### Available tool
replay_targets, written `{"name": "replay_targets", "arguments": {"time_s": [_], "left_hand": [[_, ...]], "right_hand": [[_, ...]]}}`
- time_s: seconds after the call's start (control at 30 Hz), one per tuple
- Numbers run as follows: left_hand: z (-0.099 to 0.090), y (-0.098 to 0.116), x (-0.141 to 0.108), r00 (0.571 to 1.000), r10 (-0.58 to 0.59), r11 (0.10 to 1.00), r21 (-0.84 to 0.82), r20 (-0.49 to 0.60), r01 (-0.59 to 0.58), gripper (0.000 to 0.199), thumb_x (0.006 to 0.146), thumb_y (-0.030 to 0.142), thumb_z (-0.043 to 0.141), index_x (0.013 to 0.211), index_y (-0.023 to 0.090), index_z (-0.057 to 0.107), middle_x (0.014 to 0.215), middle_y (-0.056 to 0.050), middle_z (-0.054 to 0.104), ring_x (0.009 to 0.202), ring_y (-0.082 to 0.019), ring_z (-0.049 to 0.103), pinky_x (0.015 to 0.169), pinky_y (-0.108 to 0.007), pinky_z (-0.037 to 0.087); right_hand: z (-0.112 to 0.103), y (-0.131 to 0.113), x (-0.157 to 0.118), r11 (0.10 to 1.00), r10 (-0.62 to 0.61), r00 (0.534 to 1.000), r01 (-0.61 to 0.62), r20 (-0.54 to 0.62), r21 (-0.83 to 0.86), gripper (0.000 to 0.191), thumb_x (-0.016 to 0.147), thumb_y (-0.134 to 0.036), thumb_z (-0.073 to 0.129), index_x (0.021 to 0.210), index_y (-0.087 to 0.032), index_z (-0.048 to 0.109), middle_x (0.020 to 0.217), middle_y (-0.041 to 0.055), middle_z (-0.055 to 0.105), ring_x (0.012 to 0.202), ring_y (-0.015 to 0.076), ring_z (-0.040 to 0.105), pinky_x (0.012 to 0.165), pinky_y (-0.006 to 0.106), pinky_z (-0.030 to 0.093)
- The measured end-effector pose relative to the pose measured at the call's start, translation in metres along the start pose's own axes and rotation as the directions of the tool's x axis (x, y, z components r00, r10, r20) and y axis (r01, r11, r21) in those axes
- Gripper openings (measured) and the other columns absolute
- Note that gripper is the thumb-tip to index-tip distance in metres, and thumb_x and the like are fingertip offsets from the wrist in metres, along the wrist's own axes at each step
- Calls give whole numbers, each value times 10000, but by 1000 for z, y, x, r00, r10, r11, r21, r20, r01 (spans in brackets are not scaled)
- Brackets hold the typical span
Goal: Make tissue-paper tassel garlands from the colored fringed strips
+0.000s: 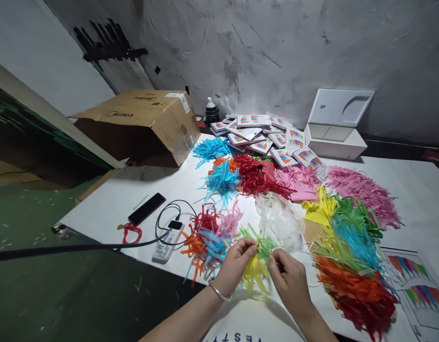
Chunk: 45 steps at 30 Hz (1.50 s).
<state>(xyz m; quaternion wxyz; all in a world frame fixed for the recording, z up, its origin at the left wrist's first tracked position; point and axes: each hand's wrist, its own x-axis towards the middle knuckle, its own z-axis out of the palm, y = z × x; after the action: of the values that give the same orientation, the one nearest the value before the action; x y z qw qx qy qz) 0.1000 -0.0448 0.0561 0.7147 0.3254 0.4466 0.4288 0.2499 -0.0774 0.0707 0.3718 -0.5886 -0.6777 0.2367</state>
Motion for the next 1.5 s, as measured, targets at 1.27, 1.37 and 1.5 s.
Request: {"name": "replay_targets", "arguments": {"time_s": [1.27, 1.37, 1.5], "left_hand": [[-3, -7, -6, 948, 305, 850, 423, 89, -313, 124, 795, 281, 648, 762, 165, 623, 786, -32, 593, 776, -174, 556, 727, -286, 429], [0, -5, -9, 935, 334, 814, 464, 122, -351, 130, 812, 286, 627, 749, 173, 639, 789, -40, 610, 785, -183, 567, 741, -295, 429], [2, -4, -10, 937, 312, 814, 465, 155, -348, 127, 810, 310, 627, 811, 188, 664, 857, -55, 628, 851, -205, 575, 796, -311, 431]], "right_hand": [[4, 8, 0, 956, 162, 980, -185, 116, 229, 289, 910, -387, 467, 715, -186, 542, 624, -24, 527, 564, 113, 476, 528, 200, 363], [6, 9, 1, 967, 145, 988, -153, 54, 203, 229, 915, -362, 458, 819, -188, 572, 720, -2, 596, 638, 127, 540, 593, 205, 407], [6, 11, 0, 959, 128, 984, -154, 122, 239, 217, 928, -341, 425, 865, -190, 567, 741, 2, 614, 645, 130, 567, 589, 205, 425]]}}
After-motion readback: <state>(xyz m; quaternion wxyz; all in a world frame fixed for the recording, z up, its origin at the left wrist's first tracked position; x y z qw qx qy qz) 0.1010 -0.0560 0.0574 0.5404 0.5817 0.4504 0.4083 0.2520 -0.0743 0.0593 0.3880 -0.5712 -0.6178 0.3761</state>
